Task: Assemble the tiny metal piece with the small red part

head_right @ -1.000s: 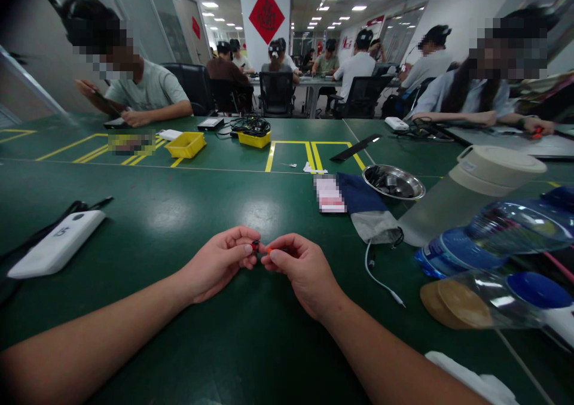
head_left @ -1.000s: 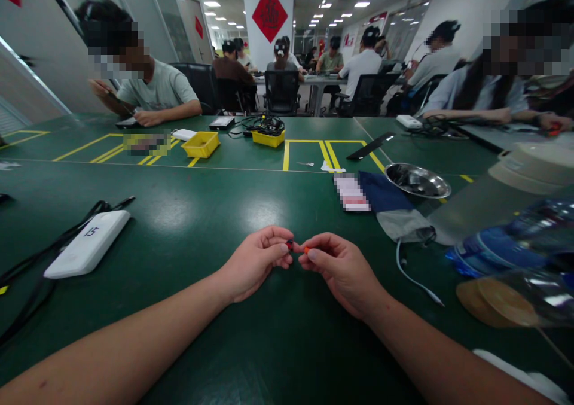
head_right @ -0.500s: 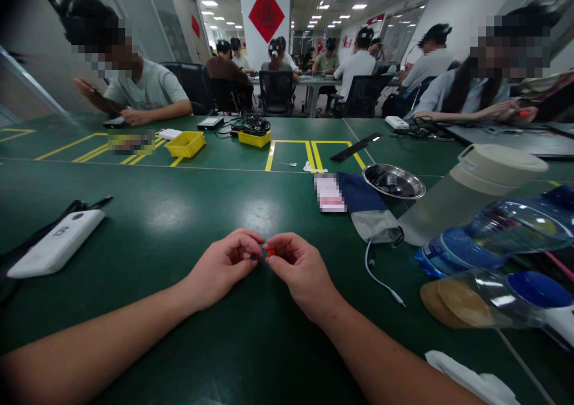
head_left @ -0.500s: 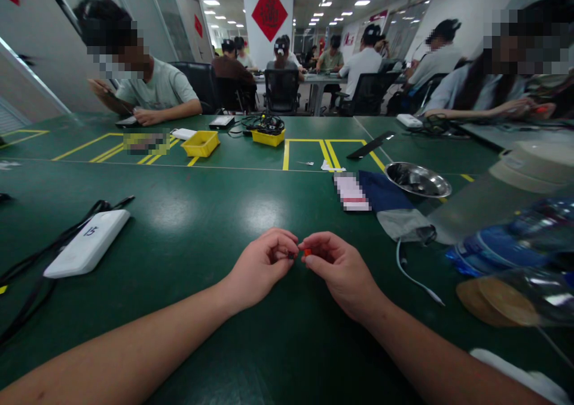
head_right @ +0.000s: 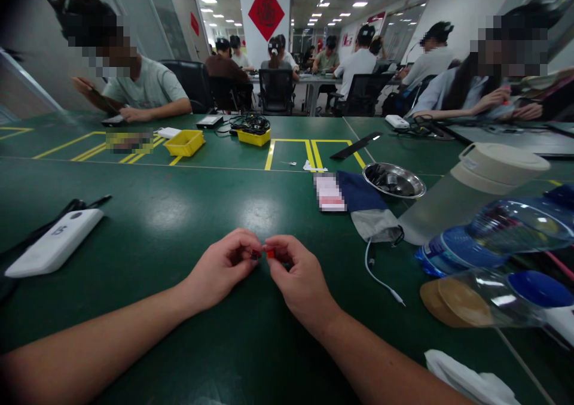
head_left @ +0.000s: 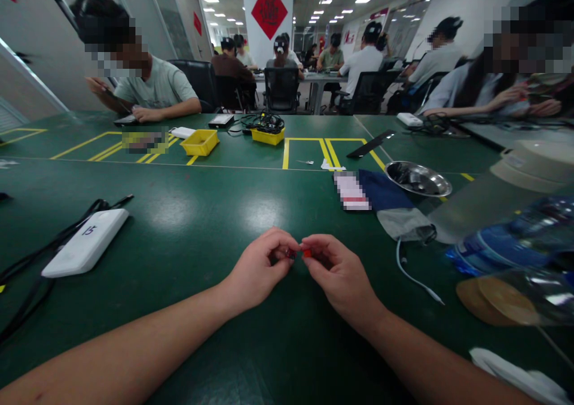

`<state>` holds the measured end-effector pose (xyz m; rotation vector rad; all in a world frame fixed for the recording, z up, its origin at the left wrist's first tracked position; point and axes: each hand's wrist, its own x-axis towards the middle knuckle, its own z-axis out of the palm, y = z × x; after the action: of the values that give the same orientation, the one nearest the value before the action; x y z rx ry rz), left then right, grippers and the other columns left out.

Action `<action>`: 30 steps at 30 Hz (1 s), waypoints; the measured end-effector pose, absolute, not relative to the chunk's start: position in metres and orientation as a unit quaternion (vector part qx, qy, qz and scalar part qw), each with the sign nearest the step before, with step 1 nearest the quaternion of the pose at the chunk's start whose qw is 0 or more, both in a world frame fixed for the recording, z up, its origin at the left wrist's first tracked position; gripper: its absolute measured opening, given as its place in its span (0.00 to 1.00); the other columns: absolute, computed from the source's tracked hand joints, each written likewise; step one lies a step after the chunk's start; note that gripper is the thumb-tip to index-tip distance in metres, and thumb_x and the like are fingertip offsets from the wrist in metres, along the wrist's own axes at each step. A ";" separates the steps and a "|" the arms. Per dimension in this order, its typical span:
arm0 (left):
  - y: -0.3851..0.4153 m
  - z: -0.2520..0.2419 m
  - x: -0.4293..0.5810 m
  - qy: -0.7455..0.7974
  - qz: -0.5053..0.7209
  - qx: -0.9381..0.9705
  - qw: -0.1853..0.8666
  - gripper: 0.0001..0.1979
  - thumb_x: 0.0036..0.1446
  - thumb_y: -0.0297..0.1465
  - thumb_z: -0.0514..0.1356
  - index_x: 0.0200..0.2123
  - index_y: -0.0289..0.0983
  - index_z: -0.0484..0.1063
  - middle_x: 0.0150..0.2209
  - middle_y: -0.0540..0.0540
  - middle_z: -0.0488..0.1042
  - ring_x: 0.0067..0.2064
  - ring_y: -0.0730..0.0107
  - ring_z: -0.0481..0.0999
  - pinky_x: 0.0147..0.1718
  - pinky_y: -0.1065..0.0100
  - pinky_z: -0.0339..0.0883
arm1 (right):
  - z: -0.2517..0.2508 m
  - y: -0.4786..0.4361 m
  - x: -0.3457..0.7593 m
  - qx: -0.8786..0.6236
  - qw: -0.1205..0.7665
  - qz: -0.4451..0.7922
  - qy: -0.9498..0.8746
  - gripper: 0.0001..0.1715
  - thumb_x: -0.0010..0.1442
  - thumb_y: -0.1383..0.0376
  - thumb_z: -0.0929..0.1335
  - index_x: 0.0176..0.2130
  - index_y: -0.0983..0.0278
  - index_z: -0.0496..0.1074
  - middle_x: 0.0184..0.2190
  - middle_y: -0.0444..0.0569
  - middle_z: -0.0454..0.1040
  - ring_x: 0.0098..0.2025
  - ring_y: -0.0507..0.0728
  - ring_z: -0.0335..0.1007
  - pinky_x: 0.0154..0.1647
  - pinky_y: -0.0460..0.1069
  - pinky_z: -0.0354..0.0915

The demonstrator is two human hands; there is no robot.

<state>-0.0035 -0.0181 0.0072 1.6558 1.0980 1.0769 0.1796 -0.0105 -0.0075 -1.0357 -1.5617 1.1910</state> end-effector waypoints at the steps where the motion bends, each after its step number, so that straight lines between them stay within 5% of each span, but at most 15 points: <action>1: -0.018 0.008 -0.004 0.439 0.433 0.656 0.435 0.12 0.54 0.21 0.58 0.40 0.39 0.76 0.40 0.45 0.72 0.37 0.69 0.72 0.38 0.67 0.65 | -0.007 -0.010 0.180 -0.419 0.443 0.481 -0.630 0.12 0.60 0.67 0.69 0.45 0.58 0.73 0.41 0.48 0.77 0.43 0.57 0.75 0.47 0.54 0.68; 7: -0.017 0.008 -0.006 0.447 0.440 0.567 0.533 0.17 0.58 0.31 0.62 0.51 0.39 0.74 0.36 0.47 0.75 0.36 0.69 0.73 0.38 0.68 0.66 | 0.001 -0.009 0.181 -0.421 0.450 0.505 -0.604 0.08 0.59 0.66 0.70 0.42 0.59 0.75 0.37 0.47 0.77 0.37 0.55 0.74 0.42 0.52 0.70; 17: -0.012 0.002 -0.010 0.447 0.450 0.497 0.592 0.10 0.59 0.35 0.61 0.39 0.35 0.78 0.24 0.51 0.71 0.23 0.78 0.66 0.24 0.74 0.59 | 0.004 -0.009 0.180 -0.426 0.439 0.559 -0.560 0.07 0.59 0.62 0.71 0.38 0.62 0.75 0.28 0.45 0.77 0.25 0.52 0.72 0.28 0.49 0.67; 30: -0.010 0.007 -0.008 0.385 0.479 0.410 0.674 0.13 0.60 0.37 0.61 0.44 0.33 0.72 0.35 0.41 0.79 0.32 0.69 0.77 0.29 0.71 0.66 | 0.001 -0.008 0.180 -0.409 0.456 0.566 -0.553 0.06 0.60 0.63 0.70 0.39 0.61 0.75 0.32 0.46 0.78 0.26 0.52 0.72 0.29 0.50 0.69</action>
<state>-0.0080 -0.0097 0.0068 0.9215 0.8657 1.0788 0.1802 -0.0081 0.0012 -1.0081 -1.3628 1.3949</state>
